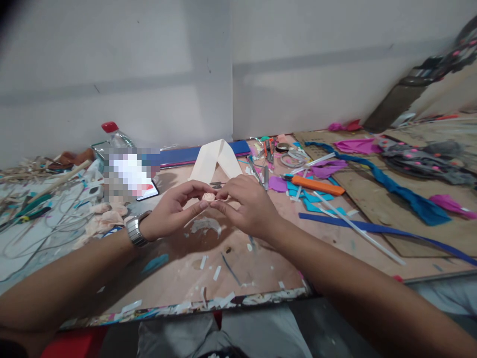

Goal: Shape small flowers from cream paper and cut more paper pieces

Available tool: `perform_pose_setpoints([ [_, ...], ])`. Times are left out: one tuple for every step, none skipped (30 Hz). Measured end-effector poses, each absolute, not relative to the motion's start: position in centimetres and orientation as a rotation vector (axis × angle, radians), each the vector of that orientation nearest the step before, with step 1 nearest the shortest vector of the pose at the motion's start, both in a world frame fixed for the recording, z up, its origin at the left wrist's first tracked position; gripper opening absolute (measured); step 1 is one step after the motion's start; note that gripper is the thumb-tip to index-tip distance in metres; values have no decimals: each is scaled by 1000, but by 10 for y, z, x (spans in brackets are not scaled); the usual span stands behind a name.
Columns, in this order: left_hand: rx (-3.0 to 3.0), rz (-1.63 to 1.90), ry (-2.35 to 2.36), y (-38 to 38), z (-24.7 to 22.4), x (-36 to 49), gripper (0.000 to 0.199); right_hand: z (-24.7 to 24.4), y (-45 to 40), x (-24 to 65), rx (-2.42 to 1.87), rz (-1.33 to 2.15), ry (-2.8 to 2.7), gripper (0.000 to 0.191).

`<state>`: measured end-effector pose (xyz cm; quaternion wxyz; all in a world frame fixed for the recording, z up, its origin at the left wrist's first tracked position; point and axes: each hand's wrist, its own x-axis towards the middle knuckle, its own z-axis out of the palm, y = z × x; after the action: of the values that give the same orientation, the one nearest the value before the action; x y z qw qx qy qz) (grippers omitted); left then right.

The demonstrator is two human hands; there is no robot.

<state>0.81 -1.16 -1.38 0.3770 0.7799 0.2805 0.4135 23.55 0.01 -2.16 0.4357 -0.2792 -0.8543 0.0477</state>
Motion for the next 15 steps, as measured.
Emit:
perform_pose_setpoints([
  [1978,1054,706,-12,-14,8,26,-21,0,235,-704,121,-2124,26],
  [1957,1049,691,-12,-15,8,27,-21,0,235,-714,125,-2123,27],
  [1935,1040,676,-12,-15,8,29,-21,0,235,-721,127,-2120,27],
  [1919,1027,664,-12,-15,8,32,-21,0,235,-725,128,-2116,27],
  [1914,1013,656,-13,-16,8,35,-22,0,235,-727,132,-2113,27],
  [1920,1000,653,-13,-16,8,38,-22,0,235,-726,139,-2113,27],
  [1935,993,654,-14,-16,7,41,-22,-1,234,-723,148,-2114,27],
  [1954,993,659,-14,-17,7,43,-22,-1,234,-721,161,-2113,27],
  [1971,993,660,-15,-17,7,45,-22,-1,234,-722,176,-2109,28],
  [1986,989,659,-15,-18,6,47,-22,-1,234,-720,191,-2110,28],
  [2000,979,659,-15,-19,6,50,-21,-2,234,-713,205,-2114,30],
  [2011,963,660,-15,-20,6,52,-21,-2,234,-700,219,-2126,31],
  [2019,944,663,-16,-20,5,55,-21,-2,234,-683,232,-2147,32],
  [2024,923,665,-16,-21,5,58,-21,-2,234,-664,242,-2172,32],
  [2024,906,669,-16,-22,4,61,-21,-2,233,-641,247,-2198,32],
])
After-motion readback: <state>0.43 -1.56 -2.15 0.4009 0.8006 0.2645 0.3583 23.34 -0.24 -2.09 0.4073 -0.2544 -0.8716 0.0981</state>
